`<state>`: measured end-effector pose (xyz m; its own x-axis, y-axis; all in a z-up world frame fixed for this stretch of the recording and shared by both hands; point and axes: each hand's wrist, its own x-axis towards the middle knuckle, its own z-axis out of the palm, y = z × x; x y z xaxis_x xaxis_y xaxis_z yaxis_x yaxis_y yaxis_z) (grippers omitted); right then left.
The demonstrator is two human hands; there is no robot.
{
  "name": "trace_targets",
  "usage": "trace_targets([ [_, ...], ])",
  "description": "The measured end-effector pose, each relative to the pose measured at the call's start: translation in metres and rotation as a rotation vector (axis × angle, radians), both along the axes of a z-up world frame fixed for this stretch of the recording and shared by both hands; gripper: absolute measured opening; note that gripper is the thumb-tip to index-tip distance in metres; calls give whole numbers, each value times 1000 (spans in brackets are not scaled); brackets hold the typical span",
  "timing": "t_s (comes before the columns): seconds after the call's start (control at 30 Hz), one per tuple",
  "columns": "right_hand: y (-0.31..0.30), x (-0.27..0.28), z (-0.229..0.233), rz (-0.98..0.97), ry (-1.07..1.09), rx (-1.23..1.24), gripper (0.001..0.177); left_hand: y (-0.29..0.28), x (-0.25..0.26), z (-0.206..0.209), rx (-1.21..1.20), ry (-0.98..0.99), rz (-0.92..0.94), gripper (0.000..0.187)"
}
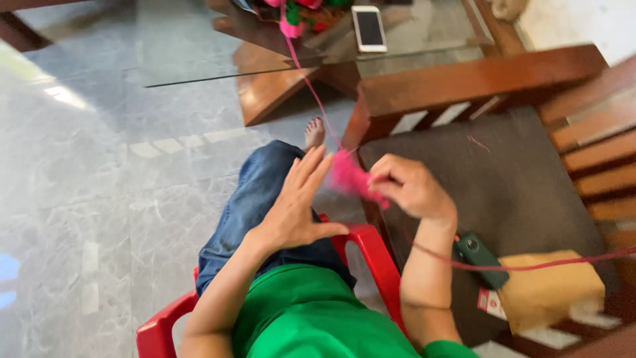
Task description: Crocheting a small piece of pink fabric using a crochet hook and yarn.
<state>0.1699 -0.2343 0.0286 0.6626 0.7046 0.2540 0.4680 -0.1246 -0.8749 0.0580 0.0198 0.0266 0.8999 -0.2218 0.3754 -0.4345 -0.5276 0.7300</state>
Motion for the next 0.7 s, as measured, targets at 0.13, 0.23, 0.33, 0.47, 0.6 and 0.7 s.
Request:
trace_targets([
  [0.13,42,-24,-3,178,-18,56,11,17,7,-29,21,78,-14,131],
  [0.23,60,-32,-5,264,27,76,1,30,-8,-50,-195,58,-103,37],
  [0.33,75,-32,-18,283,79,17,2,38,-36,-36,-390,303,29,26],
  [0.47,107,-47,-41,296,91,-71,7,40,-67,-44,-546,360,221,29],
  [0.6,126,-67,-65,231,65,-207,20,38,-76,-56,-476,344,490,42],
  [0.7,128,-72,-63,176,88,-303,26,36,-78,-59,-470,327,527,29],
])
